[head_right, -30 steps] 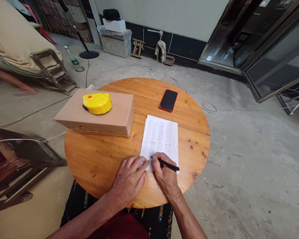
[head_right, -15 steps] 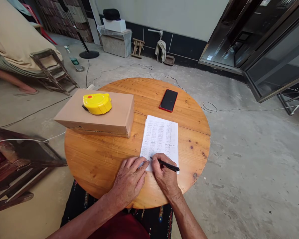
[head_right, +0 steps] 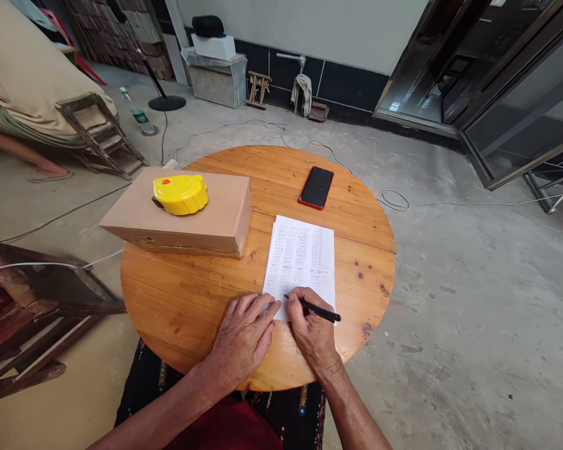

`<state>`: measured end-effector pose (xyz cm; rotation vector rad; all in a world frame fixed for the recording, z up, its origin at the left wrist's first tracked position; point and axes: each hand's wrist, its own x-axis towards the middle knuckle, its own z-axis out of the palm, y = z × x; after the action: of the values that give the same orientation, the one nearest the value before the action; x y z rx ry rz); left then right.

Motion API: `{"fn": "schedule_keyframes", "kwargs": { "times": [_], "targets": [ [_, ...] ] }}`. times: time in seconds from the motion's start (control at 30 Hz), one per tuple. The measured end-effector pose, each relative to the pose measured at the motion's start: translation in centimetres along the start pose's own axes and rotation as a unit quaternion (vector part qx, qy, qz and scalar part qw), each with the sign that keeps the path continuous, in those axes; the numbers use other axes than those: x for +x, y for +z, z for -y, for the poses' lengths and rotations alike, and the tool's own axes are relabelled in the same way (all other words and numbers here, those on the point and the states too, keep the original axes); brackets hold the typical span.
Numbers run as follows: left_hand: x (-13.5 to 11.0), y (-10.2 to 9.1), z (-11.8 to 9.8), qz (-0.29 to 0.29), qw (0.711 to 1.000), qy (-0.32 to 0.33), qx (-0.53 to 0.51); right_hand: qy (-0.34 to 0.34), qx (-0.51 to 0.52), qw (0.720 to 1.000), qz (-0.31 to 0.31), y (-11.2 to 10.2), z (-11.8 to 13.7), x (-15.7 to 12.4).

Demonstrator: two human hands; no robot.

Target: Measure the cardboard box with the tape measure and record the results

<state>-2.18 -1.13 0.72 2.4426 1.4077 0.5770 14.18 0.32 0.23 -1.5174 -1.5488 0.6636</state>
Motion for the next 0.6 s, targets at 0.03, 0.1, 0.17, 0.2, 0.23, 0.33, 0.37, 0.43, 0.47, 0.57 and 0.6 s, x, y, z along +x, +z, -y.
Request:
{"fn": "schedule_keyframes", "kwargs": {
  "times": [0.03, 0.1, 0.17, 0.2, 0.23, 0.33, 0.37, 0.43, 0.47, 0.57, 0.6],
  "targets": [
    [0.0, -0.04, -0.03, 0.003, 1.0, 0.0, 0.002, 0.004, 0.004, 1.0, -0.004, 0.02, -0.06, -0.03],
    [0.01, -0.11, -0.06, 0.006, 1.0, -0.001, 0.006, 0.01, 0.007, 1.0, -0.008, 0.07, -0.17, -0.11],
    [0.04, -0.13, -0.05, 0.006, 1.0, 0.0, 0.005, 0.011, 0.006, 1.0, -0.008, 0.11, -0.24, -0.18],
    [0.06, -0.12, -0.03, 0.005, 1.0, 0.0, 0.004, 0.01, 0.004, 1.0, -0.007, 0.12, -0.25, -0.21],
    [0.07, -0.1, -0.01, 0.004, 1.0, 0.0, 0.004, 0.009, 0.001, 1.0, -0.007, 0.13, -0.26, -0.24],
    [0.04, -0.05, 0.03, 0.001, 1.0, 0.0, 0.003, 0.004, -0.011, 1.0, -0.004, 0.14, -0.2, -0.25],
    [0.01, -0.05, 0.02, 0.0, 1.0, 0.0, 0.002, 0.001, -0.014, 1.0, -0.003, 0.13, -0.16, -0.24],
    [-0.05, -0.06, -0.01, -0.002, 1.0, 0.001, -0.001, -0.003, -0.018, 1.0, 0.0, 0.11, -0.08, -0.19],
    [-0.07, -0.06, -0.03, -0.003, 1.0, 0.001, -0.002, -0.005, -0.018, 1.0, 0.002, 0.08, -0.05, -0.15],
    [-0.04, -0.07, -0.06, -0.004, 1.0, 0.001, -0.004, 0.002, -0.006, 1.0, 0.006, -0.01, -0.01, -0.06],
    [-0.01, -0.06, -0.06, -0.004, 1.0, 0.001, -0.004, 0.007, -0.001, 1.0, 0.004, -0.03, -0.02, -0.04]
  ]
}}
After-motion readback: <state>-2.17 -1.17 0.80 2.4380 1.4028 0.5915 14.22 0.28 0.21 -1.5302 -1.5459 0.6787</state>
